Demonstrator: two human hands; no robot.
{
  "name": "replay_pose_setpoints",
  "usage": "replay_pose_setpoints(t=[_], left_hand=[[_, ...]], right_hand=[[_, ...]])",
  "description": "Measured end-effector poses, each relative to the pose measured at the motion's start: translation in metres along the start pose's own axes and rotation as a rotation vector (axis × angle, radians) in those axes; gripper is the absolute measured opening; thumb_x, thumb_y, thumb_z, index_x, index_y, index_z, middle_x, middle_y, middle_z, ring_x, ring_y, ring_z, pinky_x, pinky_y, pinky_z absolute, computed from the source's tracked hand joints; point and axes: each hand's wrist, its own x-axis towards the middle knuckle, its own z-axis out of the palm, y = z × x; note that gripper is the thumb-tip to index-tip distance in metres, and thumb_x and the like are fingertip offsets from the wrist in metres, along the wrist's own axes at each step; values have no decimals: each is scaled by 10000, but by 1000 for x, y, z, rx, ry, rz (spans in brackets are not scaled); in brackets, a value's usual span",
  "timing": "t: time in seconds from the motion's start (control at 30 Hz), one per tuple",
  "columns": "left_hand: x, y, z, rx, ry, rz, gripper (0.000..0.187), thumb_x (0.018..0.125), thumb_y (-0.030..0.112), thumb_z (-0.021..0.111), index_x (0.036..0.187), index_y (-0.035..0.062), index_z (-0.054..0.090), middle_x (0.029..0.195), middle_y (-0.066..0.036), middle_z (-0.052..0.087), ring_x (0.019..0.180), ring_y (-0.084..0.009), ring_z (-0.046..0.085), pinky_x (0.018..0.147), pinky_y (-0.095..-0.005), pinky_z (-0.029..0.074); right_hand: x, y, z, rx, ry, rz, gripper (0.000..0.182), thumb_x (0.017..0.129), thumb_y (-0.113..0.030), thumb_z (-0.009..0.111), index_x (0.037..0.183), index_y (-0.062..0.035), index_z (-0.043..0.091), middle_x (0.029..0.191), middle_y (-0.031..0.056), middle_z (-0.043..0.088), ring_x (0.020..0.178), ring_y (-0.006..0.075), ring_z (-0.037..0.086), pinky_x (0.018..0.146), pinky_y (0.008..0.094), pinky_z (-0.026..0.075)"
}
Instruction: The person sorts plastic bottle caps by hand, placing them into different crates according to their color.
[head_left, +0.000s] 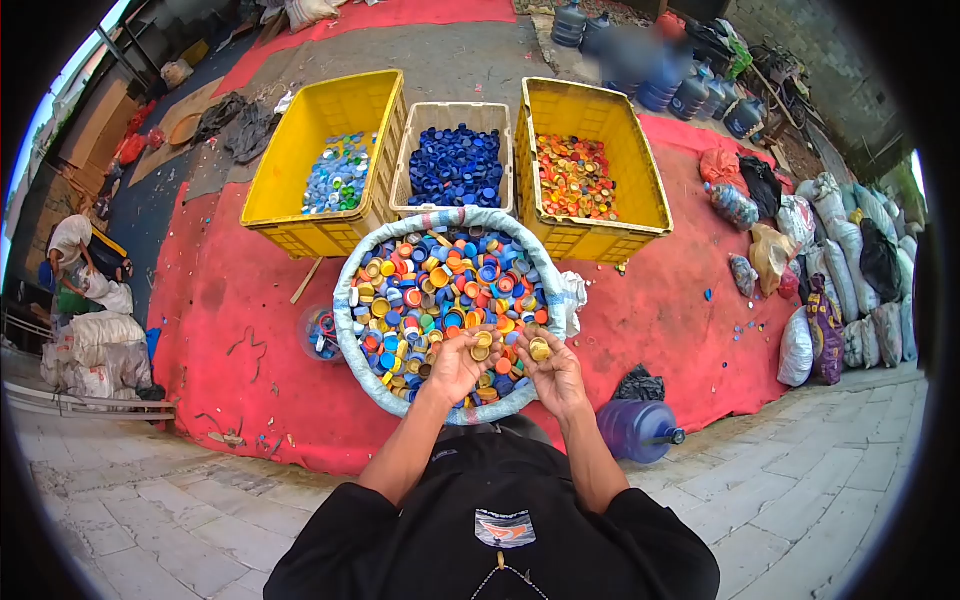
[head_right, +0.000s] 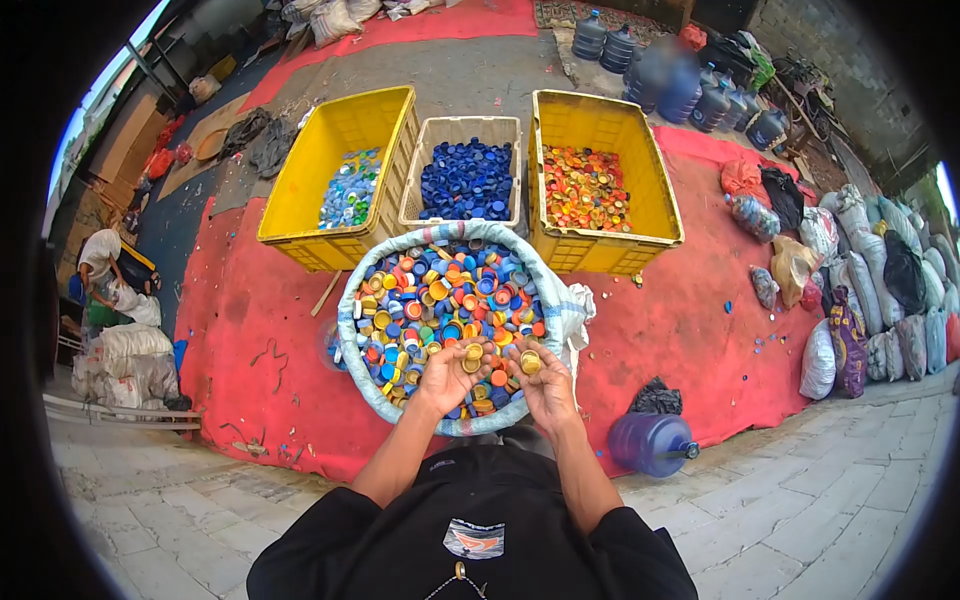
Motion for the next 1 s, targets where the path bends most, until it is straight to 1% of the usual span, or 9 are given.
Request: replay_pose_setpoints(t=[0.23, 0.47, 0.57, 0.63, 0.67, 0.77, 0.83, 0.87, 1.0], left_hand=[[63, -17, 54, -49, 20, -89, 353, 865, 69, 530, 1189, -71, 511, 1137, -195, 610, 1062, -278, 611, 951, -402, 511], [203, -30, 102, 64, 76, -229, 209, 880, 111, 542, 1019, -43, 515, 976, -154, 573, 928, -251, 585, 905, -374, 513], [256, 7, 176, 116, -27, 15, 445, 870, 193, 589, 1194, -68, 432, 1151, -183, 494, 1041, -286, 529, 987, -413, 445], [252, 40, 221, 184, -74, 54, 709, 865, 261, 601, 1402, -74, 283, 1511, -281, 193, 1427, -371, 185, 1170, -467, 152], [260, 50, 216, 299, -111, 121, 724, 864, 278, 599, 1408, -70, 271, 1561, -272, 2, 1467, -354, -8, 1182, -461, 87], [248, 70, 183, 833, 33, 349, 513, 861, 161, 626, 1290, -74, 469, 1341, -215, 494, 1266, -243, 464, 1061, -348, 361], [237, 72, 131, 1197, 114, 572, 340, 861, 129, 643, 1150, -43, 596, 1089, -116, 651, 1008, -169, 611, 906, -299, 467], [228, 72, 106, 1279, 176, 614, 278, 852, 140, 638, 1077, -21, 623, 1038, -120, 669, 997, -193, 628, 888, -310, 482], [186, 70, 36, 1530, 328, 718, 210, 842, 184, 645, 950, 6, 668, 946, -157, 685, 959, -279, 643, 858, -380, 489]], right_hand=[[5, -35, -16, -38, 157, -134, 583, 748, 153, 382, 1329, 122, 353, 1341, 255, 445, 1197, 367, 535, 1032, 429, 469], [84, -107, -38, -59, 217, -234, 483, 755, 165, 360, 1232, 145, 433, 1214, 261, 513, 1138, 353, 559, 1017, 428, 483], [144, -169, 0, -121, 160, -418, 300, 877, 56, 490, 1148, 171, 432, 1163, 239, 521, 1172, 360, 532, 1029, 436, 463], [176, -190, 9, -102, 198, -558, 402, 862, 14, 572, 1206, 156, 420, 1131, 204, 522, 1199, 337, 512, 1008, 441, 457], [173, -192, 17, -190, 249, -591, 450, 856, -7, 591, 1244, 138, 415, 1170, 210, 520, 1211, 329, 506, 1010, 435, 447], [157, -175, 22, -781, 433, -690, 535, 845, -43, 619, 1319, 86, 408, 1273, 217, 507, 1235, 304, 498, 1020, 414, 425], [132, -148, 20, -1066, 452, -612, 503, 845, -59, 622, 1311, 38, 458, 1332, 215, 511, 1225, 277, 519, 987, 387, 458], [129, -127, 9, -1134, 393, -675, 454, 825, -97, 645, 1233, 52, 512, 1179, 225, 588, 1016, 292, 603, 862, 410, 500], [95, -63, 13, -1428, 207, -830, 295, 783, 6, 605, 1076, 27, 579, 1008, 215, 600, 987, 375, 561, 877, 423, 446]])
